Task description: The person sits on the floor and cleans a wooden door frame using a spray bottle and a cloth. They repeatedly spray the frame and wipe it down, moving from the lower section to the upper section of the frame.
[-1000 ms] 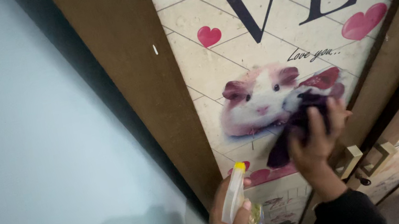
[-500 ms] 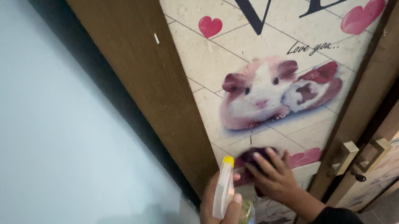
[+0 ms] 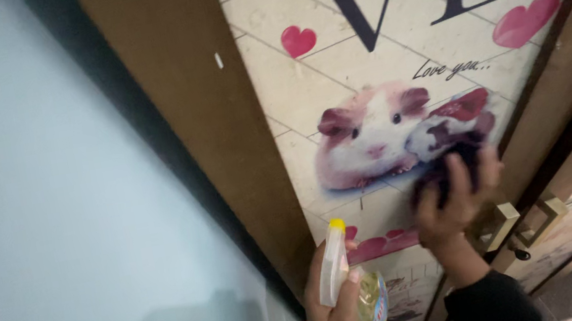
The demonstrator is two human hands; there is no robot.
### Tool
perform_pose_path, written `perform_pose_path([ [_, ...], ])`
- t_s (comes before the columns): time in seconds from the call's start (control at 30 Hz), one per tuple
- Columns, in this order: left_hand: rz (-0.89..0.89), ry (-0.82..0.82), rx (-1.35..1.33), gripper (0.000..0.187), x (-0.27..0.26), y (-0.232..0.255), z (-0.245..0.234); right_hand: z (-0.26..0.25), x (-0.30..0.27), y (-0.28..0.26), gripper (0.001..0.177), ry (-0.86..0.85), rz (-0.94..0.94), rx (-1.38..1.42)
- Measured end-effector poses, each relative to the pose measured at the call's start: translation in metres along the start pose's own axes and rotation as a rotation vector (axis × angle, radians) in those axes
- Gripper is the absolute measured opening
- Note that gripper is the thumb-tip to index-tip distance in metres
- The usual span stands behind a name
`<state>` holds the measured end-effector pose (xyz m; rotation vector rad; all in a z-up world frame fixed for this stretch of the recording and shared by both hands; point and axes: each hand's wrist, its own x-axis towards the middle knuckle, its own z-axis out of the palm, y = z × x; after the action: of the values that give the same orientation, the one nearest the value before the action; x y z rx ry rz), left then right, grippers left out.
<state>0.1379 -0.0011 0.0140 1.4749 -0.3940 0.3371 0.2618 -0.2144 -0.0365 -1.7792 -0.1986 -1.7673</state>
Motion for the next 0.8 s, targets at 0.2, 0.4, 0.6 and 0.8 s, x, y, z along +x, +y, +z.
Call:
perform_pose_path([
  [0.2,-0.019,0.013,-0.012,0.043,0.0,-0.004,-0.005,0.006,-0.049,-0.019,0.053,-0.283,-0.195,-0.022],
  [0.4,0.017,0.037,-0.036,0.045,0.0,-0.017,0.002,-0.003,-0.115,0.013,0.048,-0.382,-0.279,-0.087],
  [0.6,-0.196,0.031,-0.181,0.049,0.0,-0.026,0.012,-0.027,-0.09,0.044,0.047,-0.288,-0.145,-0.159],
  [0.8,-0.11,-0.034,-0.132,0.044,0.003,-0.035,0.017,-0.035,-0.017,0.032,0.055,-0.213,-0.008,-0.126],
])
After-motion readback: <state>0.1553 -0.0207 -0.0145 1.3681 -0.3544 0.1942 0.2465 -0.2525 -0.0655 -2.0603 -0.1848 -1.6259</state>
